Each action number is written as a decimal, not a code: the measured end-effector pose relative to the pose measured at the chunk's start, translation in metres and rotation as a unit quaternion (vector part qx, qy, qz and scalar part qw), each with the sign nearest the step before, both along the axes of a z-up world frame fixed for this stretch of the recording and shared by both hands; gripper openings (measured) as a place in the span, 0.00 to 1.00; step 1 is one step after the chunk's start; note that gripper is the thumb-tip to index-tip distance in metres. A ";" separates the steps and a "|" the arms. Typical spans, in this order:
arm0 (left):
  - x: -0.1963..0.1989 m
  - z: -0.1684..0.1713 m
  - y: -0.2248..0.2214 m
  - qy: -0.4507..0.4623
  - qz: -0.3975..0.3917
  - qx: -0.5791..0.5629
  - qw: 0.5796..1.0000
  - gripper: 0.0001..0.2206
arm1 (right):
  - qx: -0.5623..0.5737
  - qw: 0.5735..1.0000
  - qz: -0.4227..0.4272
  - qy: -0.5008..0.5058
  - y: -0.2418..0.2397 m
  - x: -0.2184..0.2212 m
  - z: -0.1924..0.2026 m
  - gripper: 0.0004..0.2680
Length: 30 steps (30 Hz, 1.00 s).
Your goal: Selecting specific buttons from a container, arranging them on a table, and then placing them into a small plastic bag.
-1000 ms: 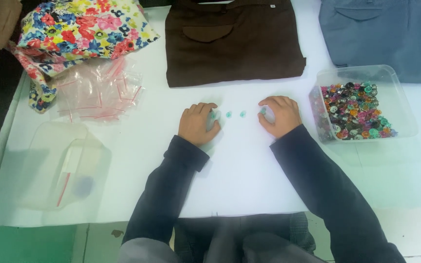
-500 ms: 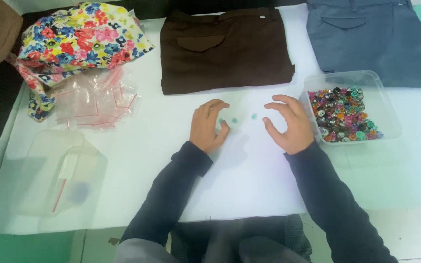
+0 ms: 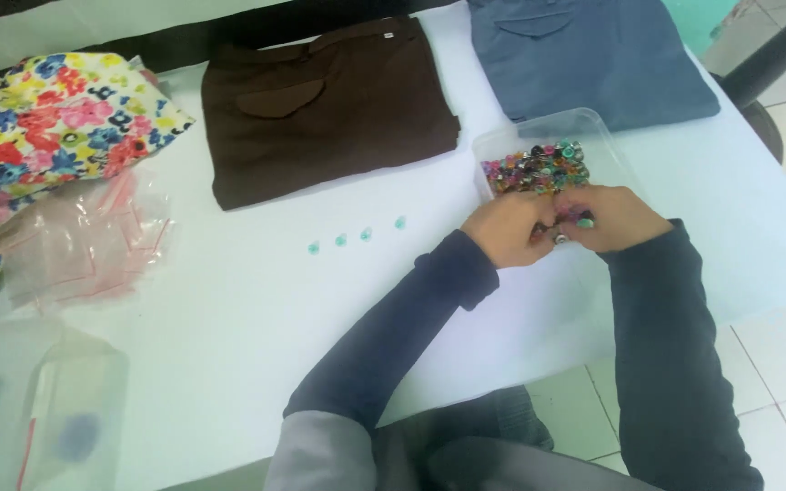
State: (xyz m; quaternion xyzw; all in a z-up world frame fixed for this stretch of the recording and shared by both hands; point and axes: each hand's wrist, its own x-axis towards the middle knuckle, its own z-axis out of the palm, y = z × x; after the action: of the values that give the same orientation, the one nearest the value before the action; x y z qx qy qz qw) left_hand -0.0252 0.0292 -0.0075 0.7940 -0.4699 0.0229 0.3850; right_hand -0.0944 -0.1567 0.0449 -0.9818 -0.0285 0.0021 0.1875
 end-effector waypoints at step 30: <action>0.040 -0.034 -0.057 -0.080 0.155 0.303 0.937 0.12 | 0.055 0.987 -0.058 0.138 -0.003 0.056 -0.037 0.33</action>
State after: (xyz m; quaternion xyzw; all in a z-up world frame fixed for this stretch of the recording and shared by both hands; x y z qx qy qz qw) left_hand 0.0152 -0.0283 -0.0412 0.9315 -0.3550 0.0016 0.0791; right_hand -0.0388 -0.1601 0.0083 -0.9604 0.0539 0.1248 0.2431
